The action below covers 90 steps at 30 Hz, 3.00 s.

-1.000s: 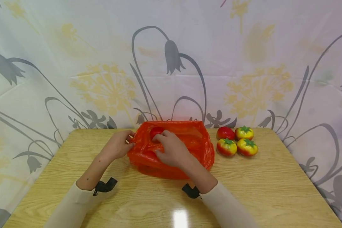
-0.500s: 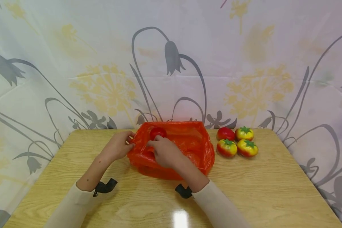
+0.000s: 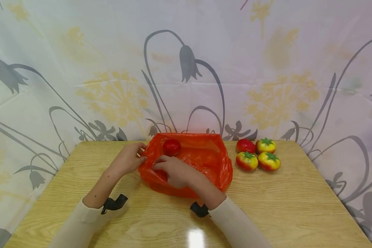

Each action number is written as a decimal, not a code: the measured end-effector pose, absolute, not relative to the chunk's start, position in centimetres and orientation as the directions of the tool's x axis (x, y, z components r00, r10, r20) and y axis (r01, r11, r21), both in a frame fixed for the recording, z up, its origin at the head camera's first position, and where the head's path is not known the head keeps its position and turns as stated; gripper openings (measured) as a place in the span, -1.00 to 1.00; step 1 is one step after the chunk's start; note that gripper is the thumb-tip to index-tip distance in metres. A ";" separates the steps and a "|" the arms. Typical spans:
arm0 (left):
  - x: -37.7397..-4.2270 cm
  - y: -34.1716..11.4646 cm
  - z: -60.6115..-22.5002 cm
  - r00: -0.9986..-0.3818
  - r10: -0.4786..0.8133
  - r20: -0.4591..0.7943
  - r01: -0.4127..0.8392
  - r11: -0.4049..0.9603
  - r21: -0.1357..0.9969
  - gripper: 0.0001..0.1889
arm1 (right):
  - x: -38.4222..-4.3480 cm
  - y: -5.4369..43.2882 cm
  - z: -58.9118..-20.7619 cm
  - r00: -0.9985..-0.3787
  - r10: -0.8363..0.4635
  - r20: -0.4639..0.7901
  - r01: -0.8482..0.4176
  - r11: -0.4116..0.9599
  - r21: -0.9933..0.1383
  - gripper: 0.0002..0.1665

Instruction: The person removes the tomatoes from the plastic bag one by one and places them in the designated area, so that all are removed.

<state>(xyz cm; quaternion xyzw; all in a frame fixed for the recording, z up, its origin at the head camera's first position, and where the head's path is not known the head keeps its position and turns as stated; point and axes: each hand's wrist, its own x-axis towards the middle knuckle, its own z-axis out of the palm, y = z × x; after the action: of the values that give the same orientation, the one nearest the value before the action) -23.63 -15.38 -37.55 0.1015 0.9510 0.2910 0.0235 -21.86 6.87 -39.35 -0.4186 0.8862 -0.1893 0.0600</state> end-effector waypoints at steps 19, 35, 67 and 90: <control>-23.7 -15.3 -37.6 -0.976 0.218 0.031 0.197 0.801 0.565 -0.70 | -22.2 7.2 -39.7 -0.671 -0.742 0.001 -0.671 0.606 -0.427 -0.35; -23.6 -15.2 -37.6 -0.975 0.219 0.026 0.196 0.803 0.563 -0.68 | -22.2 7.1 -39.9 -0.712 -0.703 0.002 -0.646 0.653 -0.395 -0.29; -23.6 -15.2 -37.6 -0.979 0.204 0.026 0.183 0.806 0.563 -0.68 | -21.5 8.9 -38.6 -0.828 -0.551 0.106 -0.528 0.700 -0.481 -0.23; -23.4 -15.2 -37.5 -0.979 0.202 0.037 0.187 0.805 0.563 -0.70 | -19.5 10.6 -38.2 -0.862 -0.445 0.243 -0.504 0.699 -0.507 -0.24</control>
<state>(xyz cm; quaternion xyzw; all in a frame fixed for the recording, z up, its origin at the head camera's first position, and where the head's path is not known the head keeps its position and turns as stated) -23.39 -15.22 -37.47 0.1024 0.9499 0.2952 0.0122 -19.54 10.65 -38.17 -0.2578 0.9204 -0.2896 -0.0508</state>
